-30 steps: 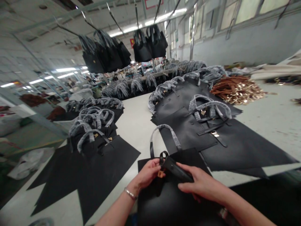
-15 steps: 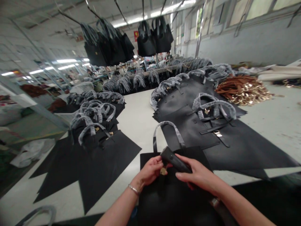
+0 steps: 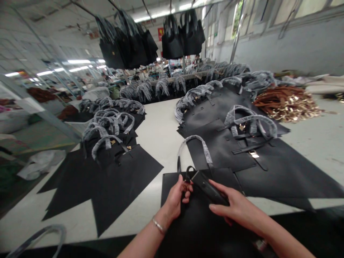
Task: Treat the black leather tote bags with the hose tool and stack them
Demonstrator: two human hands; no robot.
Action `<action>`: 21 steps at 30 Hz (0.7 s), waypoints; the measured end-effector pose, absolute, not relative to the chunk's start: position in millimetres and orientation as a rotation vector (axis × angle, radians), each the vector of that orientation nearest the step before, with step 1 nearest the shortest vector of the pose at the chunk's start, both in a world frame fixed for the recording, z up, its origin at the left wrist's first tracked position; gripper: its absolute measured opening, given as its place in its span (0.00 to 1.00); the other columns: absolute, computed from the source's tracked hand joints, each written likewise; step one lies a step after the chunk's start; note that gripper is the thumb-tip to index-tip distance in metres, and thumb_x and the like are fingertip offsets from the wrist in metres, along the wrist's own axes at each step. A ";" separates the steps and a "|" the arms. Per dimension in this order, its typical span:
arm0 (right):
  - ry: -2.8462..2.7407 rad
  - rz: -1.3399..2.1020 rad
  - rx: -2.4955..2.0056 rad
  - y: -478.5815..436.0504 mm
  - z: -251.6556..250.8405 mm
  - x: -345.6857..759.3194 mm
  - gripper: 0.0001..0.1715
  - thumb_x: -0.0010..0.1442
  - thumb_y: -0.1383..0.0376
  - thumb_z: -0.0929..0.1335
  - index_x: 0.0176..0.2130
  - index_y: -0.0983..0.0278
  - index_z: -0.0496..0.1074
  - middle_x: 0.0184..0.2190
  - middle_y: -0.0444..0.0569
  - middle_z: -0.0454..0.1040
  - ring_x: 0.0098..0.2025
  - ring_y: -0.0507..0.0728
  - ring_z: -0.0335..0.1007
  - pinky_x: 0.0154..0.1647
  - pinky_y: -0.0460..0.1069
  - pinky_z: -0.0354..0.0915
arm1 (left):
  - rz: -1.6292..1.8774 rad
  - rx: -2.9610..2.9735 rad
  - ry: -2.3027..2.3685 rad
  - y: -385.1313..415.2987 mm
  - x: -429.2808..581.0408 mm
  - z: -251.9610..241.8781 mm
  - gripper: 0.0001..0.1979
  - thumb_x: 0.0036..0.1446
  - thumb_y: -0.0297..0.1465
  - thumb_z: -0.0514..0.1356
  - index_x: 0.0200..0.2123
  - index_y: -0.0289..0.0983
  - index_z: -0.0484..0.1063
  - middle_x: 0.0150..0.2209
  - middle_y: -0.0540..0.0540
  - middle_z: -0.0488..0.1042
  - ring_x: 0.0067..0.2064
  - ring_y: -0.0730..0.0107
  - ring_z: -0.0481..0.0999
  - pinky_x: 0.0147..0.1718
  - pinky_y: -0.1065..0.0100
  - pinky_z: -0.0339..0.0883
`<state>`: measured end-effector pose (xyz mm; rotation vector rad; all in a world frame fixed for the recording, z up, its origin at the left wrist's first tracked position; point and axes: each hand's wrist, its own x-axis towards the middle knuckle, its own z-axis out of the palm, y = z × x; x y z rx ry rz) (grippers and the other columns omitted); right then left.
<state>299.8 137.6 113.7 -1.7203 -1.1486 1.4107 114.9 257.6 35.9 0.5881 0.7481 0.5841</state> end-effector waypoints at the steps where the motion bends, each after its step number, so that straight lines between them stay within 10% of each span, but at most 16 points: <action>1: -1.149 1.414 -1.721 137.9 112.9 298.9 0.54 0.51 0.51 0.72 0.68 0.63 0.51 0.35 0.47 0.77 0.22 0.54 0.66 0.21 0.47 0.62 | 0.596 0.563 0.764 255.9 116.2 36.5 0.26 0.56 0.49 0.61 0.37 0.28 0.73 0.28 0.48 0.67 0.21 0.83 0.57 0.15 0.79 0.42; 8: -1.192 1.430 -1.741 137.9 114.1 295.8 0.56 0.52 0.50 0.72 0.69 0.65 0.49 0.27 0.44 0.75 0.21 0.54 0.65 0.20 0.47 0.60 | 0.808 0.747 0.837 243.4 124.7 34.3 0.23 0.42 0.41 0.72 0.35 0.31 0.72 0.27 0.49 0.68 0.25 0.77 0.66 0.20 0.76 0.57; 21: -1.145 1.523 -1.720 141.1 121.2 295.7 0.53 0.53 0.53 0.73 0.68 0.65 0.51 0.25 0.41 0.72 0.19 0.50 0.64 0.18 0.43 0.60 | 0.895 1.158 0.937 236.4 125.6 34.5 0.18 0.56 0.41 0.62 0.40 0.32 0.76 0.23 0.52 0.67 0.20 0.79 0.60 0.17 0.76 0.51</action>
